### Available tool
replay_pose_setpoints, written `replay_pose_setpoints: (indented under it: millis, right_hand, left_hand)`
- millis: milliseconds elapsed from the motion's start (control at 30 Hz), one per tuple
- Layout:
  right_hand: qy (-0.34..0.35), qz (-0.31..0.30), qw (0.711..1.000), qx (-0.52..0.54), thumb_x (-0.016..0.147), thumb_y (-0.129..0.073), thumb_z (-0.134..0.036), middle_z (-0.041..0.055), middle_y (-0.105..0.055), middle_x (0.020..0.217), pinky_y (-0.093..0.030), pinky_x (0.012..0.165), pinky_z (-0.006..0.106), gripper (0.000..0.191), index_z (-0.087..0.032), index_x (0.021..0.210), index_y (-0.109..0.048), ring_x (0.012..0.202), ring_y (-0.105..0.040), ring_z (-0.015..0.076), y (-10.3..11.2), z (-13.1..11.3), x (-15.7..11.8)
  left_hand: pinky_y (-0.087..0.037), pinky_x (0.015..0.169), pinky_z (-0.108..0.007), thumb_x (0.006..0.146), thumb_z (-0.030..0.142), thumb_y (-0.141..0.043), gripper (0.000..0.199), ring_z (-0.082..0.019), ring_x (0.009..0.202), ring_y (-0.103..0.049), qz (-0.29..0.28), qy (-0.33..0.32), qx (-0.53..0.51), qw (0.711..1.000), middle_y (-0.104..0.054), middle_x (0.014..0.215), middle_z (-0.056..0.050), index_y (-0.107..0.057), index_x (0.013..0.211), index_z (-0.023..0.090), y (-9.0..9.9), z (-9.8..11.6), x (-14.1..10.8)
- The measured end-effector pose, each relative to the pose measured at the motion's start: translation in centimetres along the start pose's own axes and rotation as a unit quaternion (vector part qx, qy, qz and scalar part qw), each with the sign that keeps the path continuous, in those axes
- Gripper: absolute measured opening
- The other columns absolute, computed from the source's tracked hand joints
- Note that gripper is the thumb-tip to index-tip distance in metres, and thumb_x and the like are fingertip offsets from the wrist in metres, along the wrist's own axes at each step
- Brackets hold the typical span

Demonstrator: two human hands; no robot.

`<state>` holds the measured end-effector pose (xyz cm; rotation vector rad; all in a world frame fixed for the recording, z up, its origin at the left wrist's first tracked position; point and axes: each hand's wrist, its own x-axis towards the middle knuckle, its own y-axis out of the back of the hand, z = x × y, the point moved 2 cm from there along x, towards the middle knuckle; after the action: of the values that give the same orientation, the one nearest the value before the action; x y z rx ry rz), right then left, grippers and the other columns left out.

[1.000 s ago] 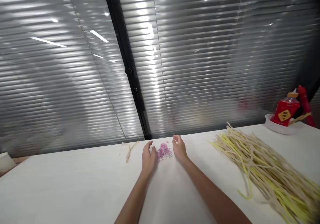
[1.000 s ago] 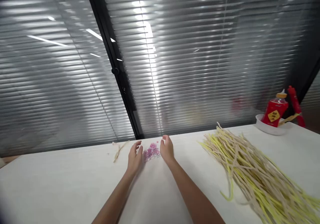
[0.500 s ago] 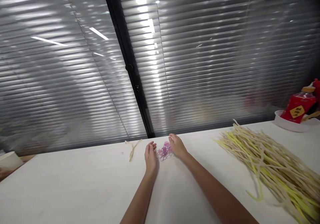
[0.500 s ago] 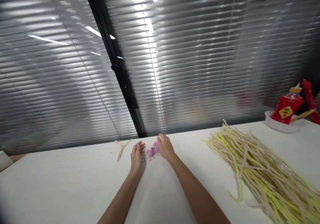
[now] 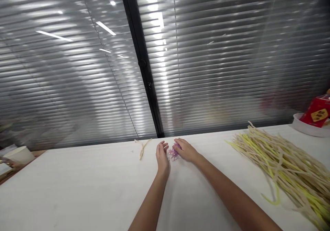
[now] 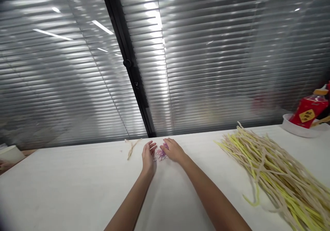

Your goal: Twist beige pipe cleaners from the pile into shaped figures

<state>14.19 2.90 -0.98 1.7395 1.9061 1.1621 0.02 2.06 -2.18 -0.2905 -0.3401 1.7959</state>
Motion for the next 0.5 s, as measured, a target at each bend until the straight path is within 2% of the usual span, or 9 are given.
replay_pose_setpoints:
  millis: [133, 233, 333, 400, 500]
  right_hand:
    - [0.012, -0.029, 0.999, 0.013, 0.085, -0.047, -0.051, 0.0116, -0.052, 0.124, -0.035, 0.098, 0.038, 0.051, -0.017, 0.123, -0.051, 0.118, -0.045, 0.0251, -0.4, -0.8, -0.6]
    - [0.053, -0.031, 0.998, 0.034, 0.083, -0.052, -0.046, 0.0094, -0.056, 0.116, -0.040, 0.092, 0.035, 0.044, -0.019, 0.117, -0.053, 0.108, -0.051, 0.0224, -0.6, -2.2, -1.1]
    - [0.096, -0.033, 0.994, 0.044, 0.080, -0.057, -0.042, 0.0081, -0.057, 0.114, -0.042, 0.090, 0.032, 0.041, -0.019, 0.114, -0.054, 0.103, -0.053, 0.0199, -1.0, -3.3, -1.4]
    - [0.102, -0.030, 0.994, 0.017, 0.079, -0.058, -0.044, 0.0101, -0.055, 0.119, -0.039, 0.095, 0.034, 0.047, -0.017, 0.117, -0.053, 0.110, -0.050, 0.0220, -1.3, -3.5, -1.4]
    - [0.077, -0.030, 0.995, -0.060, 0.077, -0.056, -0.054, 0.0139, -0.046, 0.132, -0.020, 0.107, 0.047, 0.064, -0.014, 0.126, -0.049, 0.128, -0.033, 0.0300, -1.9, -3.2, -1.4]
  left_hand:
    - [-0.041, 0.088, -0.031, 0.084, 0.050, -0.044, 0.042, -0.015, 0.094, -0.057, -0.023, 0.008, -0.013, 1.000, -0.057, 0.108, -0.009, -0.053, 0.108, 0.017, -0.1, -0.5, 0.0]
    - [-0.039, 0.091, -0.030, 0.085, 0.051, -0.042, 0.043, -0.015, 0.102, -0.055, -0.036, 0.018, -0.025, 0.999, -0.055, 0.115, -0.009, -0.052, 0.112, 0.019, -0.2, -0.5, 0.0]
    - [-0.039, 0.091, -0.029, 0.085, 0.051, -0.042, 0.042, -0.015, 0.104, -0.055, -0.027, 0.028, -0.054, 0.998, -0.055, 0.116, -0.009, -0.052, 0.112, 0.020, -0.1, -0.3, 0.1]
    - [-0.039, 0.091, -0.029, 0.085, 0.050, -0.042, 0.042, -0.015, 0.103, -0.056, -0.010, 0.037, -0.072, 0.997, -0.056, 0.115, -0.009, -0.051, 0.112, 0.019, 0.2, -0.2, 0.2]
    - [-0.039, 0.091, -0.029, 0.085, 0.049, -0.042, 0.041, -0.016, 0.104, -0.055, 0.002, 0.035, -0.066, 0.997, -0.056, 0.115, -0.010, -0.051, 0.112, 0.019, 0.5, 0.2, 0.4]
